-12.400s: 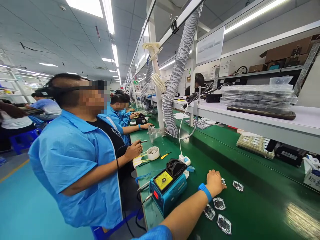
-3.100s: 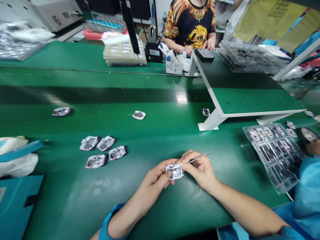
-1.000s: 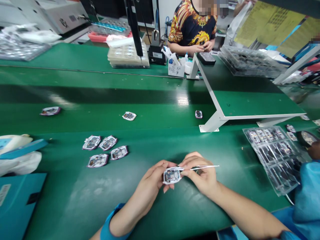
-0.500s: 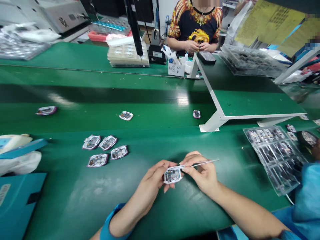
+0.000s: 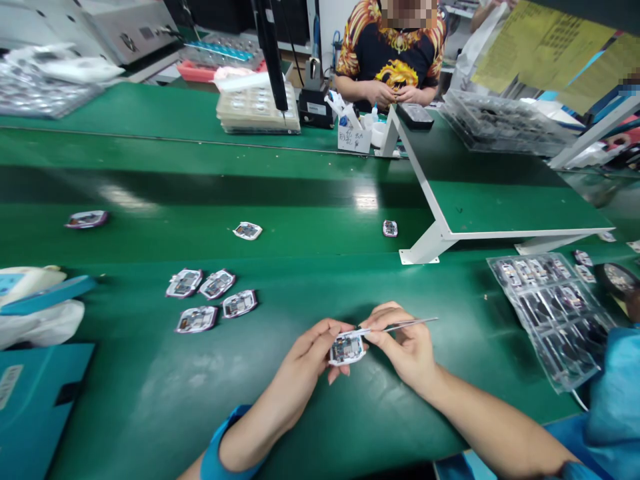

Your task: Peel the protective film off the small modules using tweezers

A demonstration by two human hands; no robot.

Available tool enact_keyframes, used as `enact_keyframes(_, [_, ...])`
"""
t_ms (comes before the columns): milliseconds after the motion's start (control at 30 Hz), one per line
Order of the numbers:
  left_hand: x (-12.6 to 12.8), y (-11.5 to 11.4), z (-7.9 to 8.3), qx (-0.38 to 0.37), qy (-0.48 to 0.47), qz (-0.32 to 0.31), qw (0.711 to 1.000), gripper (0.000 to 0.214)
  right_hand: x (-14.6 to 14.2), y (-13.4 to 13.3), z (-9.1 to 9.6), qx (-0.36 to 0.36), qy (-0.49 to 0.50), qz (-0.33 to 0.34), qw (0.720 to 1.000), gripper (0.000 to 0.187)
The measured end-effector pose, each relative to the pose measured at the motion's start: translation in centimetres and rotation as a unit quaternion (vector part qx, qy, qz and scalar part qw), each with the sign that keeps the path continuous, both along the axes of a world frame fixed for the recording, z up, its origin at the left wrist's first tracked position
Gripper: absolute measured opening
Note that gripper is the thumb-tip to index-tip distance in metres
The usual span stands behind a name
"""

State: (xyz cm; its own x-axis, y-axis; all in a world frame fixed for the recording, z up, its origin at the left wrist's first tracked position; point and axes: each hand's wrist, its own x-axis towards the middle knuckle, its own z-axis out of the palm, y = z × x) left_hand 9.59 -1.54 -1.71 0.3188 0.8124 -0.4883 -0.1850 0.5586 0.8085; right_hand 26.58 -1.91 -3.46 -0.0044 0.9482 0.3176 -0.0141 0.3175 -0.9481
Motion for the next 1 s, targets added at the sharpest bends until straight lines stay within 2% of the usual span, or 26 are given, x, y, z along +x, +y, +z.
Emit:
enact_keyframes(200, [-0.1, 0.1, -0.4, 0.024, 0.034, -0.023, 0.999, 0.029, -0.1, 0.0, -0.5, -0.081, 0.053, 0.016, 0.995, 0.007])
enact_keyframes(367, [-0.3, 0.0, -1.0, 0.024, 0.039, -0.031, 0.998, 0.029, -0.2, -0.2, -0.3, -0.096, 0.050, 0.046, 0.993, 0.008])
enact_keyframes(533, [-0.2, 0.0, -1.0, 0.018, 0.035, -0.032, 0.999, 0.028, -0.1, 0.0, -0.4, -0.135, 0.091, 0.047, 0.985, 0.015])
enact_keyframes(833, [0.0, 0.1, -0.8, 0.019, 0.035, -0.025, 0.999, 0.028, -0.2, 0.1, -0.3, -0.120, 0.097, 0.042, 0.987, 0.012])
enact_keyframes(1000, [-0.2, 0.1, -1.0, 0.023, 0.049, -0.032, 0.998, 0.031, 0.0, 0.0, 0.0, -0.079, 0.051, 0.057, 0.994, 0.002])
